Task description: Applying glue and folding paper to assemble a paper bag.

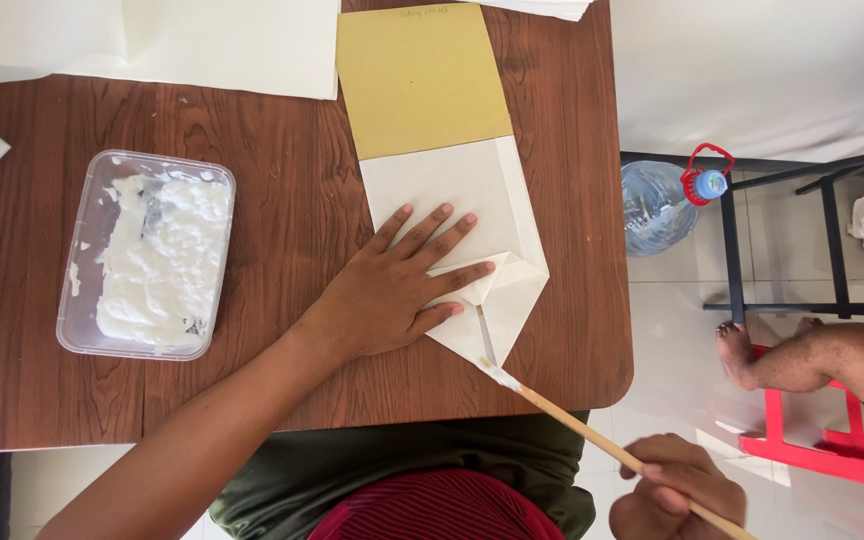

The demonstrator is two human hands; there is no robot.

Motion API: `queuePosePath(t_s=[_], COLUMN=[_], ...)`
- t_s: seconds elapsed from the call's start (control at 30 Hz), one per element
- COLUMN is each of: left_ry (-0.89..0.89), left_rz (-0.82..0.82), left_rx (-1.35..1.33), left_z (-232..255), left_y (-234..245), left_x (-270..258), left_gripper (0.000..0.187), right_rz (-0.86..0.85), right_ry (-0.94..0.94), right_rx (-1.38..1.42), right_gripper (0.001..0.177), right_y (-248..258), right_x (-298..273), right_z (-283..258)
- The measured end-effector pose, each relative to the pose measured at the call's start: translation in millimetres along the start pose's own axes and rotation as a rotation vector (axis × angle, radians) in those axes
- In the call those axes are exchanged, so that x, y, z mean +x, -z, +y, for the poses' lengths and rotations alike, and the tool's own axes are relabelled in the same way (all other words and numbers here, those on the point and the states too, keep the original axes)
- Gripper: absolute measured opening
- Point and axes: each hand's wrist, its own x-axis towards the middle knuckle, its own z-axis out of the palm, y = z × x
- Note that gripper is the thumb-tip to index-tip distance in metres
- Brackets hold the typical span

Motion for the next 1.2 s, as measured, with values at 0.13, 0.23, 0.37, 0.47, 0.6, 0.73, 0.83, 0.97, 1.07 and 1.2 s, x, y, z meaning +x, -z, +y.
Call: queuePosePath(t_s=[0.13, 0.23, 0.37, 0.47, 0.6, 0.73, 0.83, 0.97, 1.07, 1.2], left_ry=[-0.006, -0.011, -0.006, -0.01, -0.007, -0.012, -0.007, -0.006, -0.005, -0.009], left_rz=[0.01, 0.01, 0.008, 0.006, -0.025, -0.016, -0.019, -0.027, -0.027, -0.045], left_rx=[-0.015, 0.003, -0.002, -0.001, -0.028, -0.02, -0.016, -0.027, -0.009, -0.015], left_z=[0, 0, 0, 0, 0, 0, 0, 0, 1, 1], left_y=[0, 1, 0, 1, 3, 3, 4, 4, 6, 5], left_x=[0, 1, 0, 1, 1, 1, 1, 2, 3, 2], left_gripper=[0.049, 0.049, 0.049, 0.049, 0.05, 0.05, 0.05, 0.05, 0.049, 0.05], right_rz=[0.107, 0.052, -0.008, 0.072, 0.225, 0.202, 0.177, 0.117, 0.166, 0.203], right_ry=[-0.018, -0.001, 0.05, -0.054, 0.016, -0.033, -0.039, -0.028, -0.041, -0.092], right_rx=[-0.043, -0.046, -0.063, -0.129, -0.276, -0.249, -0.211, -0.142, -0.099, -0.182], right_gripper=[0.024, 0.023, 0.029, 0.026, 0.048, 0.025, 0.027, 0.03, 0.029, 0.028], right_y=[0, -5, -5, -3, -10, -13, -13, -4, -2, -11], right_x=[1, 1, 1, 15, 32, 30, 23, 12, 2, 16], right_z=[-10, -6, 0, -29, -34, -25, -13, 0, 0, -14])
